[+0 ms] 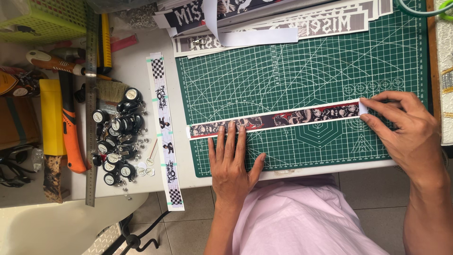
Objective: The person places a printed sticker strip on a green cutting mat, then repeatedly cuts small pieces of green tape and applies them to the edges of the strip to secure it. The person uses scissors to cut the tape and smooths it down by hand.
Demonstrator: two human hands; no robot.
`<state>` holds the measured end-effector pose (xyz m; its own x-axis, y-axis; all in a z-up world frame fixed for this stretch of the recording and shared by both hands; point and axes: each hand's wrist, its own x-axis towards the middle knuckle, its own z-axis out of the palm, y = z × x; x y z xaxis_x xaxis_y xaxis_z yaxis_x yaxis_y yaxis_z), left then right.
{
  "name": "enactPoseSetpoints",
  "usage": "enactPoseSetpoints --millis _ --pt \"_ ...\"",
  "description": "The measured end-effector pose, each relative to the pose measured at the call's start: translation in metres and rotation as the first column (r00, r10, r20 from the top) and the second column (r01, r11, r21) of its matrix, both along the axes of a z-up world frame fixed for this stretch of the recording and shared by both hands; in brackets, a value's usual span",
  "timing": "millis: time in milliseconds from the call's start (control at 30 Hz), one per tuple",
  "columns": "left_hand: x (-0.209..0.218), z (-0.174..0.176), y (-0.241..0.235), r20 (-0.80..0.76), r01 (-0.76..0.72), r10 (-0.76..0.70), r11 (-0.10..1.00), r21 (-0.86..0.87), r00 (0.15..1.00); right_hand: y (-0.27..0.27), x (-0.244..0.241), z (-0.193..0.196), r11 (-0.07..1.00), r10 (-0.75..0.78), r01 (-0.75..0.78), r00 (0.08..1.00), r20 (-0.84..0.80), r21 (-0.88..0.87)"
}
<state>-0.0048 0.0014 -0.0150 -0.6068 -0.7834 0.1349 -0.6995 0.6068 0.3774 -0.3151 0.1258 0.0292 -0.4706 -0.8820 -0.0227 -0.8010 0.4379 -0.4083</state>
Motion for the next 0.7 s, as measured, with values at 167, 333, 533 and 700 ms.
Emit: enactPoseSetpoints --millis 167,333,533,700 --pt "0.0009 -0.0004 0.0002 -0.009 -0.003 0.003 1.000 0.003 1.000 -0.0085 0.0043 0.0096 1.000 0.022 -0.020 0.994 -0.104 0.019" --pt "0.0004 0.0008 -0.0001 -0.015 -0.003 0.003 1.000 0.010 1.000 -0.0107 0.0057 0.0097 1.000 -0.015 0.015 1.000 -0.027 -0.014" --pt "-0.0007 0.0035 -0.0008 -0.013 0.001 -0.001 1.000 0.005 1.000 -0.0062 0.0057 0.0067 0.999 -0.021 0.021 1.000 -0.021 -0.026" --pt "0.0000 0.0049 -0.0003 -0.019 -0.004 0.005 1.000 0.019 1.000 -0.0022 0.0050 0.0020 0.999 -0.035 0.035 0.999 0.000 -0.037"
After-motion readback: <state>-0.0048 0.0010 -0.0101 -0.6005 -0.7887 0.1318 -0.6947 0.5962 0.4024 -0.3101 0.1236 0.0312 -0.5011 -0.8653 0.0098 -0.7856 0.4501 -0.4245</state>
